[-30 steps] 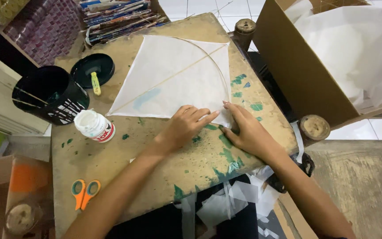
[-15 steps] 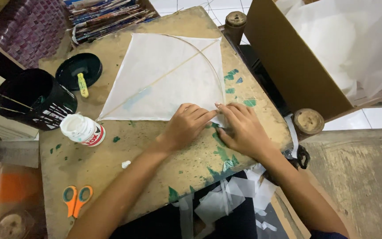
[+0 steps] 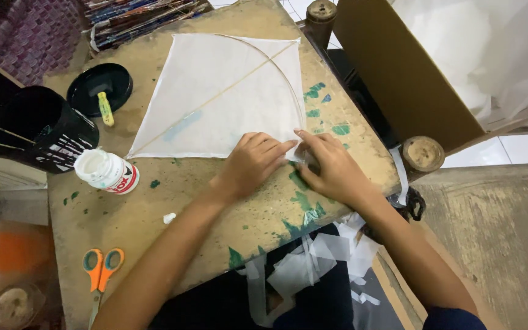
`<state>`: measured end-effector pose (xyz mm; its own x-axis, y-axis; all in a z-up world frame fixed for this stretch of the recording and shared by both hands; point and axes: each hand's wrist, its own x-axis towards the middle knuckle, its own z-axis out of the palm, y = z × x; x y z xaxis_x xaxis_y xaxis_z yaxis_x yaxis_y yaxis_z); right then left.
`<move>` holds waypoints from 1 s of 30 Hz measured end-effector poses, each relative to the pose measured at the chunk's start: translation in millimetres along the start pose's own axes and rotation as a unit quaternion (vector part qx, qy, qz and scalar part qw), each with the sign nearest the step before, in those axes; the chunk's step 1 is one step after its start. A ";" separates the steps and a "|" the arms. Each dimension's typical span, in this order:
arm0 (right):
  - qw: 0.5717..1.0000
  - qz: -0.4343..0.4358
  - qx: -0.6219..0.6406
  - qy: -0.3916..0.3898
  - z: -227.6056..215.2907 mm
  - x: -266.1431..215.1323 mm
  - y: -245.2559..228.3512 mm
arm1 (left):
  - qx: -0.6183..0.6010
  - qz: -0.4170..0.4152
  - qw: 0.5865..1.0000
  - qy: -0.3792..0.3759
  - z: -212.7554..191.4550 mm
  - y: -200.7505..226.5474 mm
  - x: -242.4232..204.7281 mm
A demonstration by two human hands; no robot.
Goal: Assembling a kite by gluing and folding paper over a wooden frame
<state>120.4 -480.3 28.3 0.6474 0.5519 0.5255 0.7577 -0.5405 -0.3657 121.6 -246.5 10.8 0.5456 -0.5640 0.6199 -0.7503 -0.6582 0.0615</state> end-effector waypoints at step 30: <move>0.997 0.063 0.035 -0.014 -2.6 1.8 5.5 | -0.112 -0.125 0.985 -0.030 18.8 6.5 0.8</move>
<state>125.5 -483.9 29.3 0.7389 0.5006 0.4510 0.6737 -0.5620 -0.4799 124.1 -260.6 -2.9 0.7398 -0.4307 0.5169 -0.6496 -0.6575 0.3818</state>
